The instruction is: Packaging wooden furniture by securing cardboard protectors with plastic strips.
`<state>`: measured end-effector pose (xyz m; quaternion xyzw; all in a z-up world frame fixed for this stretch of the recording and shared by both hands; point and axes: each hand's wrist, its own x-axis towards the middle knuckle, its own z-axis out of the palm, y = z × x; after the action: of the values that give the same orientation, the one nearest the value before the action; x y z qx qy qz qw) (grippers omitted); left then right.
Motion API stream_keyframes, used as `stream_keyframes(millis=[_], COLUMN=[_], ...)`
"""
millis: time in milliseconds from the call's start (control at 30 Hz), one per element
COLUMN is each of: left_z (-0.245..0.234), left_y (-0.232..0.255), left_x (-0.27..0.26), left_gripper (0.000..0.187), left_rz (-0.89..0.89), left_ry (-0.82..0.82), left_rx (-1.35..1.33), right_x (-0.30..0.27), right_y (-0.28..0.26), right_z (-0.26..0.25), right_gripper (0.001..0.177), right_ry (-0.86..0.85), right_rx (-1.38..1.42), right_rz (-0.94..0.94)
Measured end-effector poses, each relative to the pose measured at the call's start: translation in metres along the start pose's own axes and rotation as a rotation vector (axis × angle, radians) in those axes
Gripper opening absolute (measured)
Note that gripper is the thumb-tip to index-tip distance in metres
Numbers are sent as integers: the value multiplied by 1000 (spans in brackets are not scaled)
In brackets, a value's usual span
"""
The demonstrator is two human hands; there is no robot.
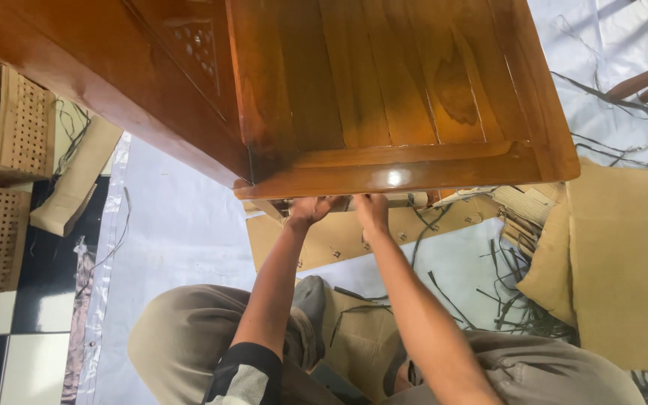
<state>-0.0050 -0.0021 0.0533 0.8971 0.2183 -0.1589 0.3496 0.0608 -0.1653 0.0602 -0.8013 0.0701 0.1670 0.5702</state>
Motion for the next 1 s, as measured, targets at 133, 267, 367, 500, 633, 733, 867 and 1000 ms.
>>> stream_keyframes(millis=[133,267,367,500,633,733,867,1000], left_z=[11,18,24,36,91,95,105,93], left_y=[-13,-22,-24,-29,-78,-86,-103,-91], left_x=[16,19,22,29,74,87,100,86], left_gripper=[72,69,66,62,35,35,38,38], left_rz=[62,85,116,166,615,674,706,559], left_ry=[-8,16,31,61,403,451,559,449], left_rx=[-55,-40,-26,-7,490,345,568,345], right_x=[19,28,32,37,37,20,-26,-57], right_y=[-5,-5,-2,1,5,4,16,37], right_z=[1,-1,-4,-6,-2,-5,-6,-6], right_gripper=[30,37,42,51,53,63,44,38], right_ry=[-55,-173,-242,-345,-385,-363,-158,-135], right_rx=[-30,-110,-160,-237,-32,123,87,-57], right_rz=[10,55,87,127,180,119,-137,-162])
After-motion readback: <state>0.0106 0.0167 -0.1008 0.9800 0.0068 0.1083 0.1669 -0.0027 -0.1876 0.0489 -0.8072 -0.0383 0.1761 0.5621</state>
